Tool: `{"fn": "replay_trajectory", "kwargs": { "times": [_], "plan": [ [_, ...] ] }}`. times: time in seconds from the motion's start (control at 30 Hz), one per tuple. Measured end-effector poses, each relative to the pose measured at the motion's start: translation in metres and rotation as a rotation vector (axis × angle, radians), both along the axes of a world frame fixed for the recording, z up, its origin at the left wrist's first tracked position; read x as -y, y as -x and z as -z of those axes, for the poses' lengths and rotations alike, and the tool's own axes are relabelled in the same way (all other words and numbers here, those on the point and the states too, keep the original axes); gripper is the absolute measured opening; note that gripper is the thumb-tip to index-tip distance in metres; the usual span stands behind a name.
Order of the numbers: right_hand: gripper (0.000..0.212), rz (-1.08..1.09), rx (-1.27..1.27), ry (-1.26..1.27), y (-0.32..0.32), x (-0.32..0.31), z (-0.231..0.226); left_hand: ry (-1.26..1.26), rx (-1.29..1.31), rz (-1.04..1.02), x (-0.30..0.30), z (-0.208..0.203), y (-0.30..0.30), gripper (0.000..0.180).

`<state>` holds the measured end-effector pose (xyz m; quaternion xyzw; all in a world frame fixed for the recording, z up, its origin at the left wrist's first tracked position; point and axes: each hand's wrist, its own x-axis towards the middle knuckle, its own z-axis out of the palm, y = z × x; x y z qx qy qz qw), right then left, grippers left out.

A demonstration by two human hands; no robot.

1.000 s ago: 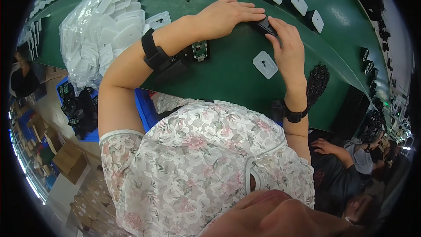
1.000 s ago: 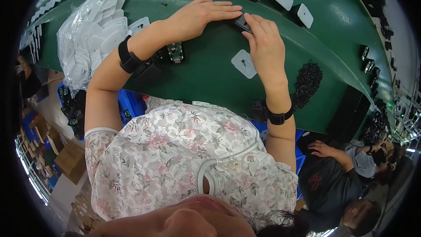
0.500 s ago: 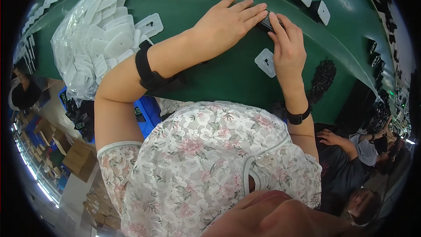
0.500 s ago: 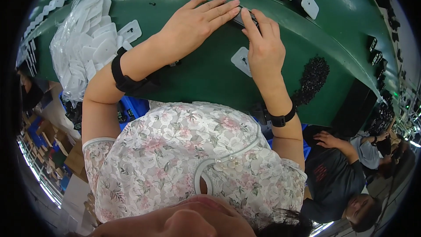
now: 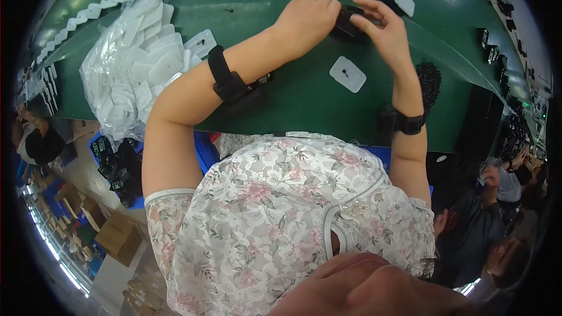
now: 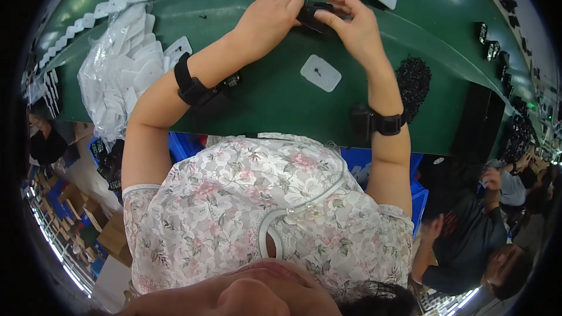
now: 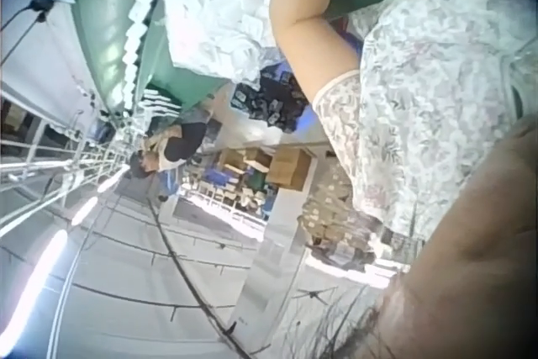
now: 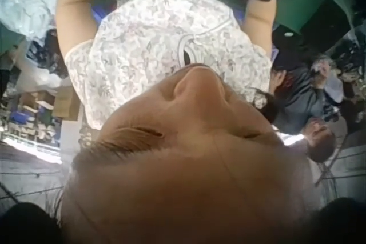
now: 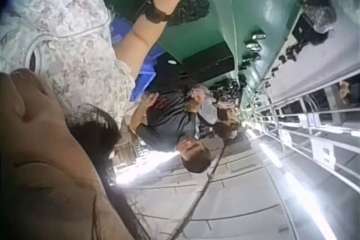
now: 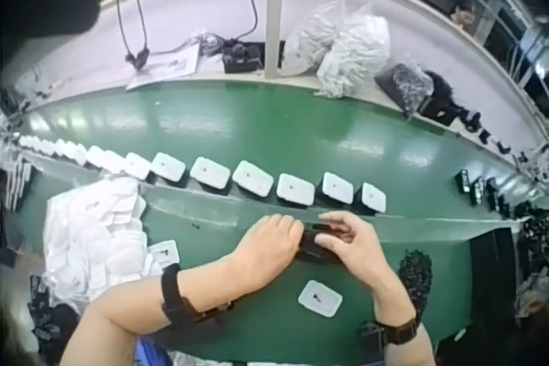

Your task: The person picks up a circuit board from a blue bin, places it into a black plastic housing, and presses a white plastic cover onto the assembly. The completed unit is then placed onto a green conveyor belt, and the process is repeated.

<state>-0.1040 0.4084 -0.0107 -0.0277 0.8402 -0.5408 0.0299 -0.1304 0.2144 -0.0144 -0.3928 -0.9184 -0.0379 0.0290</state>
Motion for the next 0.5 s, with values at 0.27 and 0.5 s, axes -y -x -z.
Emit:
{"fn": "replay_trajectory", "kwargs": {
  "times": [0.27,0.5],
  "plan": [
    [0.046,0.047,-0.012,0.611,-0.030,0.014,-0.006,-0.920,0.994,-0.237,0.011,-0.018,-0.005,0.036],
    [0.043,0.213,-0.084,0.591,-0.035,0.025,-0.007,-0.906,1.021,-0.206,-0.006,-0.014,-0.022,0.036]
  ]
}}
